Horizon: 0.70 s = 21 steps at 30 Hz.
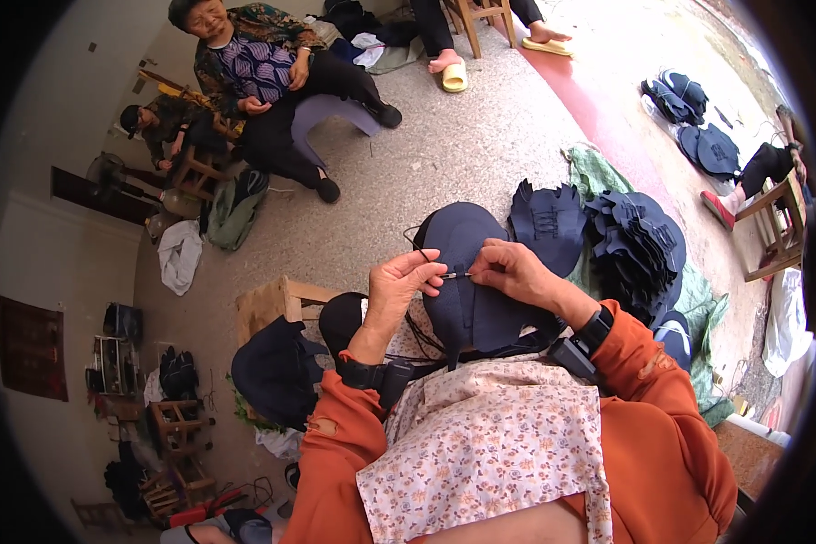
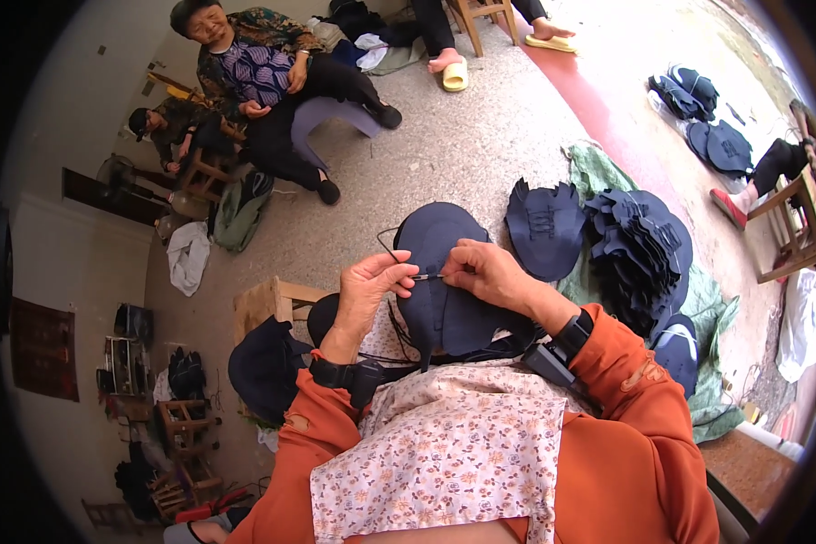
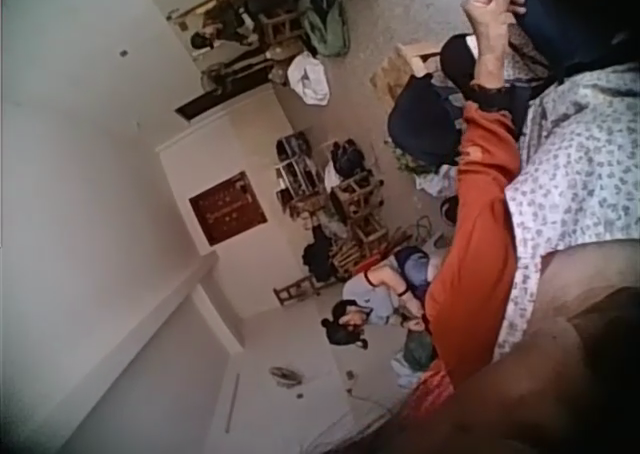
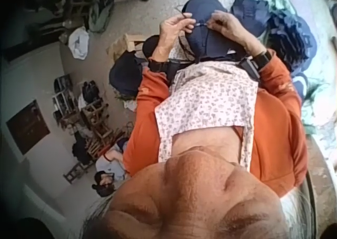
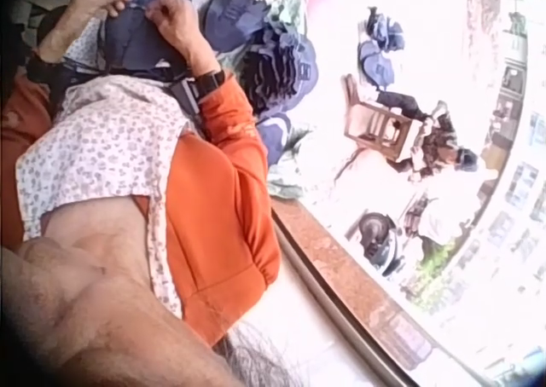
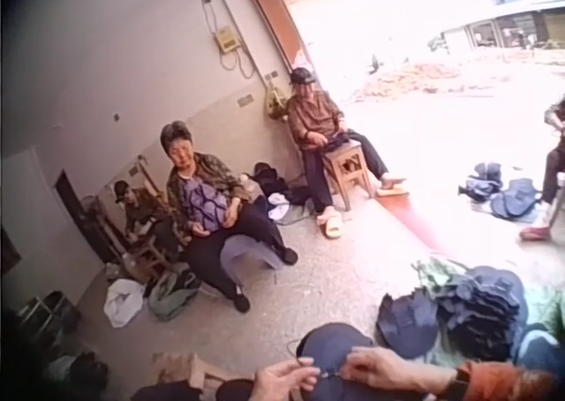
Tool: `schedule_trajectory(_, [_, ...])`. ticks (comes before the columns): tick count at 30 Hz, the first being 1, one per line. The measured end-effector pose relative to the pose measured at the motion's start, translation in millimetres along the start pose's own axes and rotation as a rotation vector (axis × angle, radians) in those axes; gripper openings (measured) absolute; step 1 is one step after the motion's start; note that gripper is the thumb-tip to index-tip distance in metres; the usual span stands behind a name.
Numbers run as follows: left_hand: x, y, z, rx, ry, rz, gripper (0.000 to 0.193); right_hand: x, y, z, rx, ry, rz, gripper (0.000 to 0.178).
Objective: Hand-stitching and threading the components of a black shoe upper.
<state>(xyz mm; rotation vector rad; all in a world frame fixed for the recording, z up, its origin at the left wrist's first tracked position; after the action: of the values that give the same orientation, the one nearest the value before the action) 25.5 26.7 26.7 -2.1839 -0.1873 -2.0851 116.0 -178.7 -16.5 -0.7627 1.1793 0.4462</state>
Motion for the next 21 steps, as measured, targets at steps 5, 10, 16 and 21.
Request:
schedule_trajectory(5, [-10.9,-3.7,-3.0,0.030,0.063,0.067,0.015,1.4,-0.5,2.7,-0.046,0.050,0.049,0.008])
schedule_trajectory(10, [-19.9,2.7,-5.5,0.038,0.013,0.035,0.013,2.5,-0.5,5.4,-0.059,0.030,0.023,0.008])
schedule_trajectory(16, [-18.6,1.1,-6.4,-0.033,-0.003,0.085,0.012,4.0,-2.3,7.0,-0.110,0.059,0.077,0.008])
schedule_trajectory(21, [-18.6,-1.3,-9.1,-0.146,0.056,0.101,0.013,2.4,-5.5,7.2,-0.182,0.149,0.200,0.007])
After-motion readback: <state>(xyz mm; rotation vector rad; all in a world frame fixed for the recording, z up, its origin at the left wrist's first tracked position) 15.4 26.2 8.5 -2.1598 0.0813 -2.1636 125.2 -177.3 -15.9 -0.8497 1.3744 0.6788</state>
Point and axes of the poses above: each hand's wrist, its own z-axis towards the middle knuckle, its own y-axis out of the palm, x = y × z, the point moved 1 cm from there along z, towards the middle knuckle, and after that the axes turned 7 degrees about y, right-handed, at the moved point
